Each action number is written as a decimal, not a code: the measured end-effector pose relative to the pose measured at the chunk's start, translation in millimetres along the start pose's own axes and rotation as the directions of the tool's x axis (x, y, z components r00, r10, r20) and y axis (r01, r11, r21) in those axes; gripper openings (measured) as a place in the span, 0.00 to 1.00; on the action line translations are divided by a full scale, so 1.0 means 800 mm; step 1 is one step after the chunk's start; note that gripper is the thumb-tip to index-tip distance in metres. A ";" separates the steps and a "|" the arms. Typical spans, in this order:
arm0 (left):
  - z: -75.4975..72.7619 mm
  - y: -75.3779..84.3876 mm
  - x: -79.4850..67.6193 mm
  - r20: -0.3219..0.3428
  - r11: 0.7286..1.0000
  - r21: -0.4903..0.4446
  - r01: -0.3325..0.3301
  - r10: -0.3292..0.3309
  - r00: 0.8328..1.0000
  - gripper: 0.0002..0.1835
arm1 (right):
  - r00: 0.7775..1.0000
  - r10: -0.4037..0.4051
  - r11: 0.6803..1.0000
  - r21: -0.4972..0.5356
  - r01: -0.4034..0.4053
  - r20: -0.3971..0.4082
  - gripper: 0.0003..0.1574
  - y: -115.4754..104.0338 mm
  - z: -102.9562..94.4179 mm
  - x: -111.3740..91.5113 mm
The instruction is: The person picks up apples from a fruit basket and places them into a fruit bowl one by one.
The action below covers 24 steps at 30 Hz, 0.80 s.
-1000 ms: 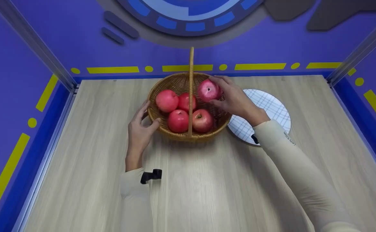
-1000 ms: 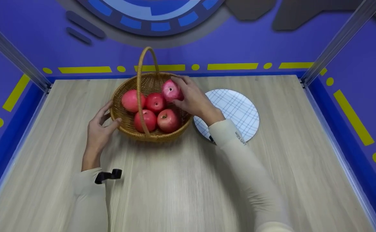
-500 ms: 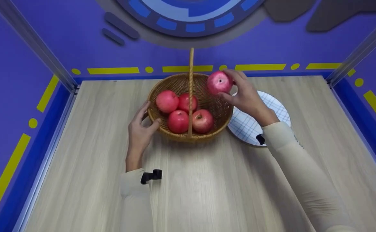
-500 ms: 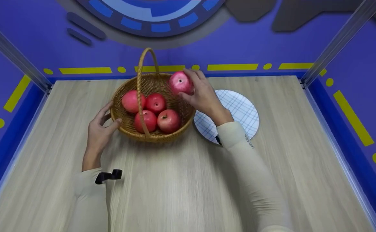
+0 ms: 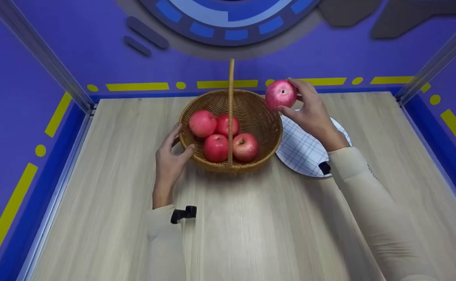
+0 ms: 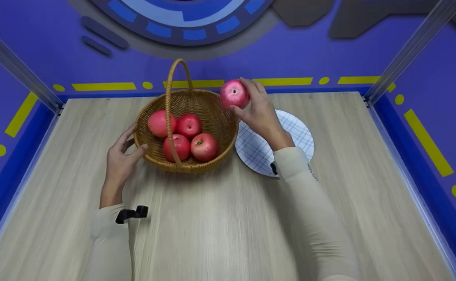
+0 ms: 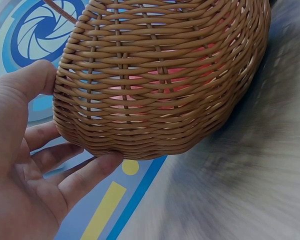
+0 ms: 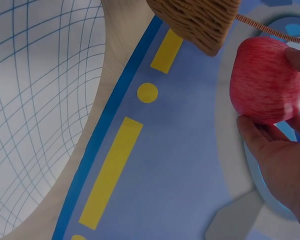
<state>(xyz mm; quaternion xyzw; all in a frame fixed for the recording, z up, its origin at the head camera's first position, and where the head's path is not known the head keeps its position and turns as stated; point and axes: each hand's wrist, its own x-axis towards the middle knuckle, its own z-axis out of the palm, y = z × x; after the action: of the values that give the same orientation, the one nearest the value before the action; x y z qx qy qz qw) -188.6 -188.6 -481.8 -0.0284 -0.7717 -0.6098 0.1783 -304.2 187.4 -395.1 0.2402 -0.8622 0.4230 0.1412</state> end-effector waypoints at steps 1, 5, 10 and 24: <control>0.000 0.000 0.000 0.001 1.000 0.000 -0.001 0.001 1.000 0.36 | 1.000 0.005 1.000 0.004 -0.005 -0.005 0.47 0.002 -0.001 0.000; 0.000 0.000 0.000 -0.001 1.000 -0.005 0.000 0.000 1.000 0.36 | 0.999 0.039 0.999 -0.006 -0.039 -0.010 0.47 0.009 -0.008 -0.001; 0.000 0.000 -0.001 0.000 1.000 -0.012 0.003 -0.003 1.000 0.36 | 0.994 0.108 0.994 -0.023 -0.108 0.000 0.48 0.017 -0.016 -0.004; 0.000 -0.002 0.000 -0.005 1.000 -0.012 0.000 0.000 1.000 0.36 | 0.966 0.256 0.967 0.010 -0.256 -0.025 0.48 0.044 -0.026 -0.014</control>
<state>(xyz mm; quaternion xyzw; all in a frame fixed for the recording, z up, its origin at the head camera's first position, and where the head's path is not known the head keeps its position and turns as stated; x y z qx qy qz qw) -188.8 -189.2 -483.4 -0.0282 -0.7676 -0.6146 0.1798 -312.3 226.0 -410.7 0.1220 -0.8827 0.4437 0.0957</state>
